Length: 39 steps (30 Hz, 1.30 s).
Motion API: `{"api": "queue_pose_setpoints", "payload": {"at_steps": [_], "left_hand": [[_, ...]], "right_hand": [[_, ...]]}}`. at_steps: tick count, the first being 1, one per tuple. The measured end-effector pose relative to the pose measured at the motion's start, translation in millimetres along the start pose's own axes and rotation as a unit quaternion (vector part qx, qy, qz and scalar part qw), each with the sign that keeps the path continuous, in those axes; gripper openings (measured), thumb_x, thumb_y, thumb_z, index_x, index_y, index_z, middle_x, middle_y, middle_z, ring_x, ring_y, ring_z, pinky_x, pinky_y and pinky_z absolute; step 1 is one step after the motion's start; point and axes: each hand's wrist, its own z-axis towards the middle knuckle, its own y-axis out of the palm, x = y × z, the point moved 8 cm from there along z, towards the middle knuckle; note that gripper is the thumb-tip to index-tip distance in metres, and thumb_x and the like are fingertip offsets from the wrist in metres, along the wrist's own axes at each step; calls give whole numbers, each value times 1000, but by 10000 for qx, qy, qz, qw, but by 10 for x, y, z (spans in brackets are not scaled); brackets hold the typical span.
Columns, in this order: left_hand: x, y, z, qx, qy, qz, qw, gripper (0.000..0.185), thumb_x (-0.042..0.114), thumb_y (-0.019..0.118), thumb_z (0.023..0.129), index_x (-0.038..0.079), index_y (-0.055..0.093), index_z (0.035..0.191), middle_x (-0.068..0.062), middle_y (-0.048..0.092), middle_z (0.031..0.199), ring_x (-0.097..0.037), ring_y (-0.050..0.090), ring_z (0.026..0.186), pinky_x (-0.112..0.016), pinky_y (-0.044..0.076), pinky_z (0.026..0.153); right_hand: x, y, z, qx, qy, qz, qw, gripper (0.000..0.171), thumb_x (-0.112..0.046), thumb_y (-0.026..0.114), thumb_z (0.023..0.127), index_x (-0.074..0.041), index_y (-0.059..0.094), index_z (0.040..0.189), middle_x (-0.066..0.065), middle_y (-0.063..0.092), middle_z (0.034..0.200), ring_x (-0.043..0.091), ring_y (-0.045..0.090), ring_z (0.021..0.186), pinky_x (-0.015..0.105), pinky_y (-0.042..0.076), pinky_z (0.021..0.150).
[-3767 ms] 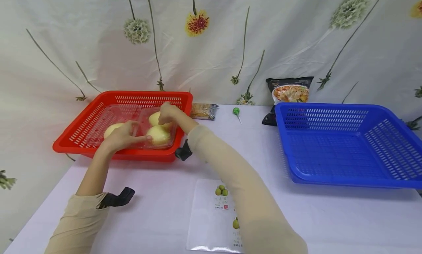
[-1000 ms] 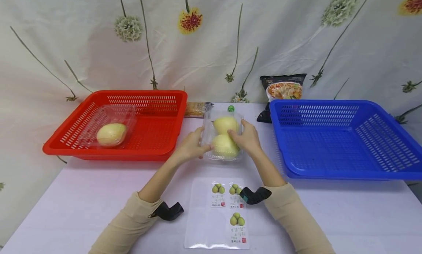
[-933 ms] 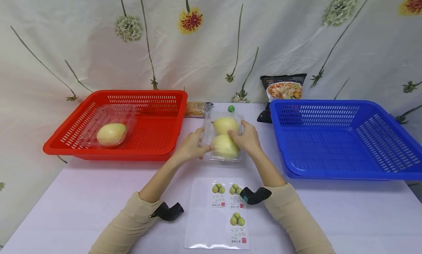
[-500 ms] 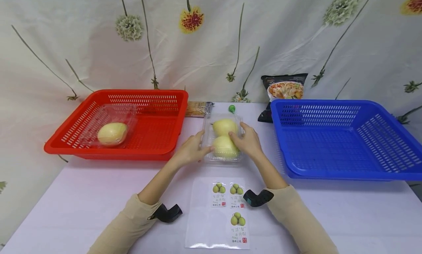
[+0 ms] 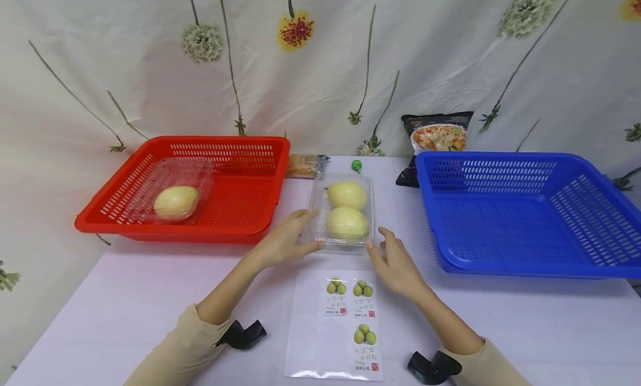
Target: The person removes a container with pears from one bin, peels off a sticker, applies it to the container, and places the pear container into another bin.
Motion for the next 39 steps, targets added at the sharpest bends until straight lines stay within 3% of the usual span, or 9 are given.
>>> {"api": "queue_pose_setpoints", "payload": {"at_steps": [5, 8, 13, 18, 23, 39], "left_hand": [[5, -7, -8, 232, 251, -75, 9994, 65, 27, 69, 85, -5, 44, 136, -26, 33, 145, -37, 33, 134, -49, 32, 106], [17, -7, -5, 311, 393, -41, 9987, 64, 25, 70, 84, -6, 45, 134, -24, 32, 147, -35, 32, 135, -47, 31, 108], [34, -3, -8, 313, 518, 124, 9981, 64, 24, 70, 84, -8, 45, 134, -23, 33, 147, -34, 34, 134, -44, 31, 109], [32, 5, -11, 246, 535, 129, 9982, 66, 24, 71, 84, -6, 43, 136, -22, 31, 148, -35, 34, 135, -44, 31, 108], [24, 12, -13, 253, 584, 169, 9978, 67, 25, 71, 84, -6, 42, 136, -21, 30, 149, -34, 34, 135, -43, 31, 109], [24, 18, -20, 279, 669, 198, 9972, 67, 25, 70, 84, -7, 43, 136, -21, 30, 148, -35, 33, 135, -43, 31, 109]], "right_hand": [[18, -7, -129, 107, -431, -356, 9984, 39, -21, 49, 98, 10, 49, 122, 20, 60, 100, 29, 60, 86, 43, 50, 75], [-16, 35, -179, -110, -890, -674, 9937, 30, -16, 60, 91, 5, 59, 112, 13, 61, 95, 22, 58, 82, 38, 49, 73], [-83, 156, -217, -724, -1387, -1086, 9817, 40, -24, 74, 80, 0, 65, 110, 7, 59, 97, 16, 51, 83, 30, 44, 69], [-109, 216, -222, -973, -1435, -1332, 9758, 41, -24, 79, 75, -2, 66, 106, 4, 57, 96, 14, 46, 82, 31, 42, 70], [-132, 227, -234, -964, -1483, -1341, 9751, 34, -21, 80, 74, -5, 67, 100, 2, 56, 96, 14, 48, 83, 34, 45, 73], [-161, 262, -260, -1003, -1662, -1058, 9752, 14, -10, 77, 75, -11, 66, 84, -3, 53, 89, 6, 44, 74, 22, 41, 64]]}}
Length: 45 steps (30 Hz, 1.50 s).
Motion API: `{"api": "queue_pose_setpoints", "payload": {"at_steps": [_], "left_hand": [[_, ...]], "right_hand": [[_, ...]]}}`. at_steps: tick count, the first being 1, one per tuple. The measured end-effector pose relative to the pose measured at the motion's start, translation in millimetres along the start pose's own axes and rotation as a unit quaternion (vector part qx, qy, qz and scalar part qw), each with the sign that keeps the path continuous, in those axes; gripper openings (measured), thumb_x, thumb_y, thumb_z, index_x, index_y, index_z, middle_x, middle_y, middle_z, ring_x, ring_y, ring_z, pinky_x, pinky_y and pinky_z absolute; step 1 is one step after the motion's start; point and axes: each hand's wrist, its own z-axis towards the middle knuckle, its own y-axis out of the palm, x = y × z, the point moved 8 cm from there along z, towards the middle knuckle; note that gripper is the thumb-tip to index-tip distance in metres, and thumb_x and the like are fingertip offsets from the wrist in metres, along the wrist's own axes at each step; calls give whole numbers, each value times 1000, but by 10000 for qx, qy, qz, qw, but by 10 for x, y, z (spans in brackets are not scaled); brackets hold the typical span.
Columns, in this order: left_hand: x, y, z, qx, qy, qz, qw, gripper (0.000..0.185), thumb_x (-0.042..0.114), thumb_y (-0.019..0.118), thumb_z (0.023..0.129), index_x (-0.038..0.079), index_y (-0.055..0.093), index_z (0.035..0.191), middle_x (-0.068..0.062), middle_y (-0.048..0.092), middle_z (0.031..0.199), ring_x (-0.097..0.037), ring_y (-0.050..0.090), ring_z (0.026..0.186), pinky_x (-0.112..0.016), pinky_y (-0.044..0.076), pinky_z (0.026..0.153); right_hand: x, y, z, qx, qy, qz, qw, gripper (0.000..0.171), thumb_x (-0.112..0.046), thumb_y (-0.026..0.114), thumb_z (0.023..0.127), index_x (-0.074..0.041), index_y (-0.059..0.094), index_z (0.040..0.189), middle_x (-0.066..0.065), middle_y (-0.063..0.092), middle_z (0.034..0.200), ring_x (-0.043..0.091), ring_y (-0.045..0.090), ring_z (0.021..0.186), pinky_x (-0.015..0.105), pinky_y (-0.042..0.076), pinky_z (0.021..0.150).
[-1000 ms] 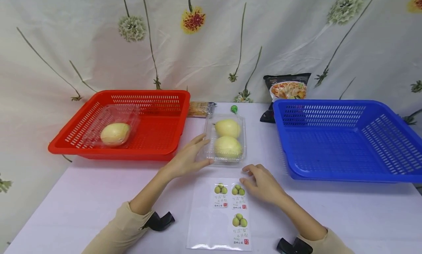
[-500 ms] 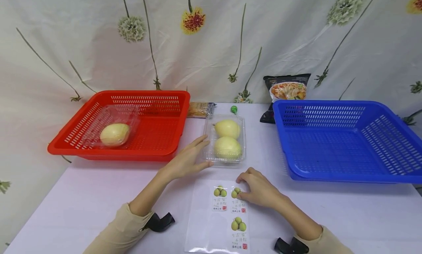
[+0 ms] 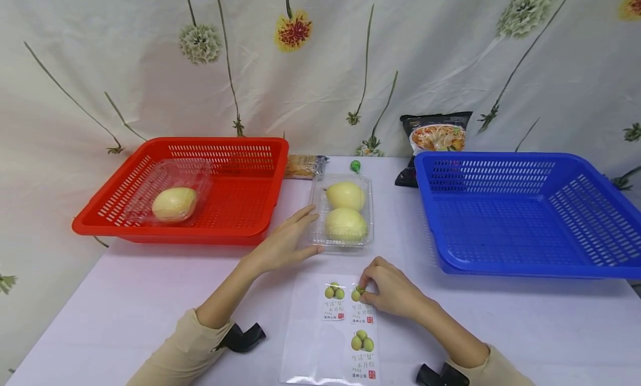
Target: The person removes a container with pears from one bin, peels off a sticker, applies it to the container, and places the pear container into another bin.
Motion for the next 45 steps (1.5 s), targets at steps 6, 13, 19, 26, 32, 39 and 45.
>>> {"api": "queue_pose_setpoints", "payload": {"at_steps": [6, 13, 19, 26, 32, 39, 45], "left_hand": [[-4, 8, 5, -10, -15, -22, 10000, 67, 25, 71, 84, -7, 42, 136, -21, 30, 149, -34, 32, 135, -42, 29, 110], [-1, 12, 9, -20, 2, -2, 10000, 68, 25, 71, 84, -8, 42, 136, -22, 30, 149, -34, 32, 135, -42, 29, 110], [8, 7, 1, -24, 24, -25, 10000, 67, 24, 71, 83, -8, 42, 135, -22, 30, 148, -35, 33, 135, -42, 30, 109], [-3, 11, -3, -79, -55, -47, 9999, 69, 25, 71, 83, -7, 41, 137, -21, 28, 150, -34, 31, 136, -43, 29, 110], [5, 13, -7, -131, -5, -26, 9999, 70, 26, 71, 84, -7, 40, 137, -22, 27, 150, -35, 30, 136, -42, 28, 110], [11, 10, -16, -163, -20, 11, 9999, 71, 26, 71, 83, -7, 40, 137, -22, 26, 150, -35, 30, 136, -43, 28, 110], [14, 16, -16, -167, 14, 17, 9999, 71, 26, 70, 84, -8, 39, 138, -21, 26, 151, -35, 30, 136, -43, 28, 110]], "right_hand": [[-34, 9, 19, -114, -227, 126, 9996, 20, -4, 75, 75, -4, 66, 92, -6, 56, 81, 7, 50, 75, 23, 46, 66], [-25, 21, 48, -317, -120, 278, 9990, 19, -3, 75, 75, -3, 65, 91, -6, 54, 77, 5, 49, 71, 22, 45, 63], [-43, 39, 81, -528, 34, -57, 9986, 26, -13, 77, 76, -6, 63, 97, -4, 52, 82, 7, 45, 72, 23, 42, 64], [-34, 59, 156, -793, 57, -71, 9968, 21, -14, 78, 75, -9, 61, 87, -4, 49, 76, 8, 42, 69, 23, 39, 63], [-42, 42, 170, -563, 87, -73, 9983, 14, -5, 70, 80, -12, 58, 76, -4, 47, 76, 8, 41, 68, 23, 37, 60], [-94, -14, 141, -448, -42, 119, 9989, 15, 0, 60, 87, -11, 54, 79, -7, 49, 70, 3, 42, 61, 20, 40, 53], [-108, -109, 121, -518, 1, 367, 9980, 11, -1, 57, 90, -9, 53, 83, -6, 52, 68, 2, 42, 57, 20, 40, 50]]}}
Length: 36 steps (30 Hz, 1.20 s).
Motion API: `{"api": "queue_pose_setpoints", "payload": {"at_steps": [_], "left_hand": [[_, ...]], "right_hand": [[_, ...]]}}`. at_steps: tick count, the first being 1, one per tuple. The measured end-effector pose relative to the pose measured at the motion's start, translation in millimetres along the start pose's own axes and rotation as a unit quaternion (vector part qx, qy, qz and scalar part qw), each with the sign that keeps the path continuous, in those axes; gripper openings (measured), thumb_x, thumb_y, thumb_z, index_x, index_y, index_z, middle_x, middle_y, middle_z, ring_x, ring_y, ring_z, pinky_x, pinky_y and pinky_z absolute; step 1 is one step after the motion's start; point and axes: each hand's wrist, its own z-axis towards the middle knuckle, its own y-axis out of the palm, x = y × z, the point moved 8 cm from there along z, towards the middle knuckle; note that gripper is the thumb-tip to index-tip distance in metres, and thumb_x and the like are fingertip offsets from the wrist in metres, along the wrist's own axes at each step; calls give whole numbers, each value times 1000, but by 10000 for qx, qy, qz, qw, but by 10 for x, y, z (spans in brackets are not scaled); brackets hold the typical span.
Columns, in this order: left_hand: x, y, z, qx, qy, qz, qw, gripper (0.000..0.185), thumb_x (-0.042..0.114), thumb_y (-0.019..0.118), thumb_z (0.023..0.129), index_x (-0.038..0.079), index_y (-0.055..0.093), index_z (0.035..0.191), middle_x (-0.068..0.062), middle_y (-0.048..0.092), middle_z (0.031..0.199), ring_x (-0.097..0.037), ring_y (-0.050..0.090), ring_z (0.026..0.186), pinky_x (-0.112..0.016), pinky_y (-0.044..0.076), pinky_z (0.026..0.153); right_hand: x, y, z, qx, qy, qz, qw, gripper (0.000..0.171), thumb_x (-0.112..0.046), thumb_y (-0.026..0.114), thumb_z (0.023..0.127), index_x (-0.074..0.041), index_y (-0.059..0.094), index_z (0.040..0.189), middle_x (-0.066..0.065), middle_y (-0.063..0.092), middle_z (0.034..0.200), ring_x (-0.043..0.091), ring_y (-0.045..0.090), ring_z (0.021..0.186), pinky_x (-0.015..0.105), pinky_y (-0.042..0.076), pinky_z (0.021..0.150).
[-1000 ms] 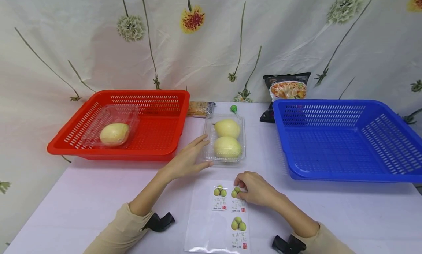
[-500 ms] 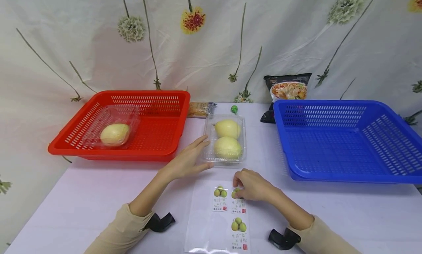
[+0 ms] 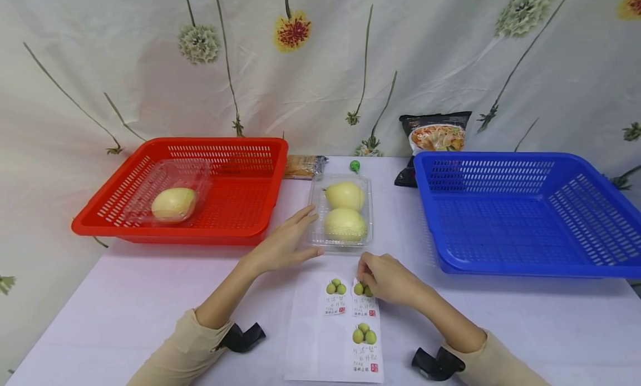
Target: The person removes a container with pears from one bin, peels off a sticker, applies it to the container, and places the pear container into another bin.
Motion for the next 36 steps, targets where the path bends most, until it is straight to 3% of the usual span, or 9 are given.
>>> {"api": "queue_pose_setpoints", "payload": {"at_steps": [12, 19, 26, 29, 32, 34, 36], "left_hand": [[-3, 10, -1, -21, -35, 3, 10000, 72, 27, 70, 84, -8, 38, 138, -21, 25, 151, -35, 30, 137, -43, 28, 110], [2, 8, -3, -30, -57, -1, 10000, 72, 27, 70, 84, -8, 38, 138, -21, 25, 151, -34, 29, 137, -43, 28, 110], [22, 31, -9, 163, -167, 64, 9997, 70, 27, 71, 83, -6, 41, 138, -23, 23, 150, -37, 27, 136, -46, 29, 109], [111, 0, -32, 588, -52, 266, 9979, 62, 25, 73, 82, -2, 49, 132, -24, 31, 145, -38, 28, 132, -47, 32, 107], [237, -50, -56, 937, 287, 340, 9946, 46, 21, 74, 81, 1, 59, 121, -18, 48, 128, -32, 39, 120, -43, 38, 100], [311, -47, -58, 854, 549, 189, 9947, 37, 19, 73, 81, 3, 63, 113, -13, 57, 115, -27, 48, 109, -38, 42, 94], [364, 6, -50, 469, 737, -73, 9961, 30, 16, 73, 82, 3, 65, 107, -9, 63, 102, -23, 54, 98, -32, 46, 86]], "right_hand": [[-5, -17, -21, -33, 253, 270, 9993, 19, 3, 70, 78, -2, 57, 91, -4, 59, 70, 6, 51, 62, 22, 46, 57], [34, -50, -33, -47, 96, 527, 9986, 7, 2, 65, 81, -4, 62, 81, -4, 57, 71, 6, 49, 65, 22, 46, 59], [2, -14, -46, -328, -212, 922, 9950, 7, 0, 61, 84, -6, 59, 82, -3, 58, 79, 5, 52, 72, 24, 50, 65], [-13, -11, -46, -287, -277, 940, 9948, 8, 2, 60, 85, -6, 58, 82, -3, 59, 79, 5, 52, 73, 23, 50, 63], [-13, -23, -37, -231, -318, 907, 9951, 9, 4, 59, 85, -5, 59, 82, -3, 61, 79, 5, 54, 73, 23, 49, 63], [-16, -36, -33, -196, -350, 879, 9953, 9, 4, 58, 86, -5, 59, 83, -2, 62, 80, 5, 55, 74, 24, 50, 64], [-22, -49, -35, -160, -382, 841, 9956, 10, 4, 57, 86, -5, 60, 84, -2, 62, 81, 6, 56, 76, 25, 50, 67]]}}
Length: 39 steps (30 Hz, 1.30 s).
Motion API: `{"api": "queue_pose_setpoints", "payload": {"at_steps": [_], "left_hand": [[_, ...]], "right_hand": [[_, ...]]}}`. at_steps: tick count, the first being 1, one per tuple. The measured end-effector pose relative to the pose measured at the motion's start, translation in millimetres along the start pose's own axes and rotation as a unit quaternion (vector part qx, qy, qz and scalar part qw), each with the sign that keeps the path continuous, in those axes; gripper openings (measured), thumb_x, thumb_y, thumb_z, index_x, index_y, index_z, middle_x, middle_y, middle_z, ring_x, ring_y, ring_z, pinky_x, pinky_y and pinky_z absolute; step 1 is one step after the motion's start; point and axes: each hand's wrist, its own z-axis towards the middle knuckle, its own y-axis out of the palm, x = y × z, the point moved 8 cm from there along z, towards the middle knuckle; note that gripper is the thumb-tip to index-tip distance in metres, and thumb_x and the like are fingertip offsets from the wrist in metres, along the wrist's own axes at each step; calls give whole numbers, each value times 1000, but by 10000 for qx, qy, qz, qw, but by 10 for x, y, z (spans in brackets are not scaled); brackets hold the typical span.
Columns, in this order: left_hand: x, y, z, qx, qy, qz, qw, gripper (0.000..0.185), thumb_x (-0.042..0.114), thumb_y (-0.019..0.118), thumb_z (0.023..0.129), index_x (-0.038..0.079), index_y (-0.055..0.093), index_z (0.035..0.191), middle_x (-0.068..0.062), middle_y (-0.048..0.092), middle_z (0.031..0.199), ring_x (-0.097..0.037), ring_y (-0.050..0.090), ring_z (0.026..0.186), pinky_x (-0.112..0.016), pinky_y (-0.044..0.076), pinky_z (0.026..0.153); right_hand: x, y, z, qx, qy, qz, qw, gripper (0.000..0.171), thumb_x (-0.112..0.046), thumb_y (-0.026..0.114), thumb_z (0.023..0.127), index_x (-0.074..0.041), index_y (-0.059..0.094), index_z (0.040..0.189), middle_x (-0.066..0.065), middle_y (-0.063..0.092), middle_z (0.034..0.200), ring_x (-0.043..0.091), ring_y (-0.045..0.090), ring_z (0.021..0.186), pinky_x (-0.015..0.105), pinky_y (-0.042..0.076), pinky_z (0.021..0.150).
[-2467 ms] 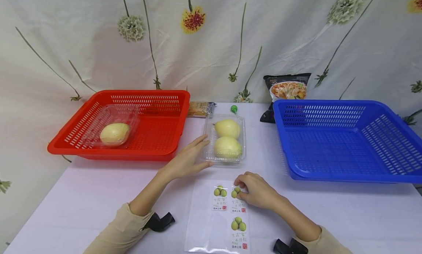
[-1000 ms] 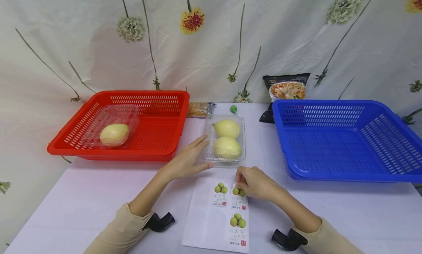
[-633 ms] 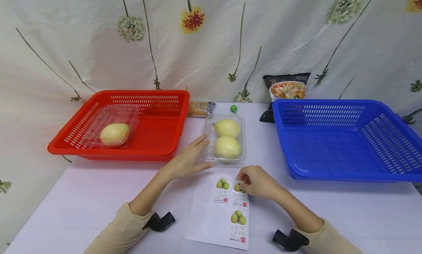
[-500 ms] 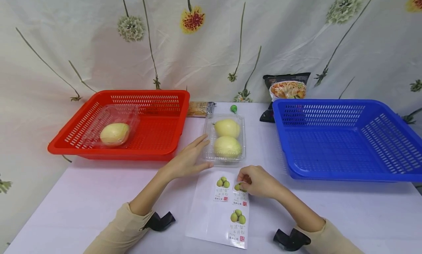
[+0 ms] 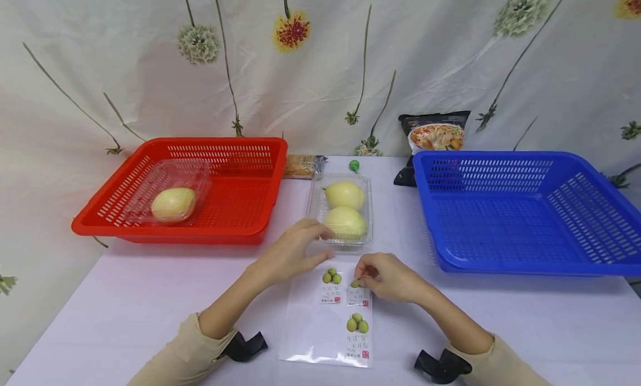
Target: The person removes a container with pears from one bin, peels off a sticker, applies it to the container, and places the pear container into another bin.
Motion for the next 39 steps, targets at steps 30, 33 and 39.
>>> {"api": "queue_pose_setpoints", "payload": {"at_steps": [30, 33, 39], "left_hand": [[82, 451, -69, -2475, 372, -496, 9669, 8, 11, 68, 84, 6, 74, 86, 4, 64, 74, -4, 51, 70, -16, 42, 65], [80, 252, 1, -2000, 494, -907, 9743, 6, 10, 67, 85, 6, 71, 85, 3, 65, 74, -4, 53, 69, -16, 45, 67], [74, -185, 189, -530, 467, -1401, 9876, 9, 12, 69, 84, 4, 67, 86, -1, 63, 75, -8, 55, 70, -19, 48, 66]], "right_hand": [[-219, -379, -96, 1566, -220, -53, 9874, 14, 8, 53, 89, -1, 62, 93, 2, 66, 90, 14, 59, 81, 33, 52, 73], [-287, -445, -60, 1717, -392, -282, 9840, 15, 9, 52, 89, 1, 63, 95, 5, 66, 90, 19, 61, 82, 33, 52, 72], [-339, -558, 68, 1951, -425, -542, 9784, 18, 11, 50, 89, 4, 63, 99, 11, 66, 92, 23, 61, 82, 39, 52, 72]]}}
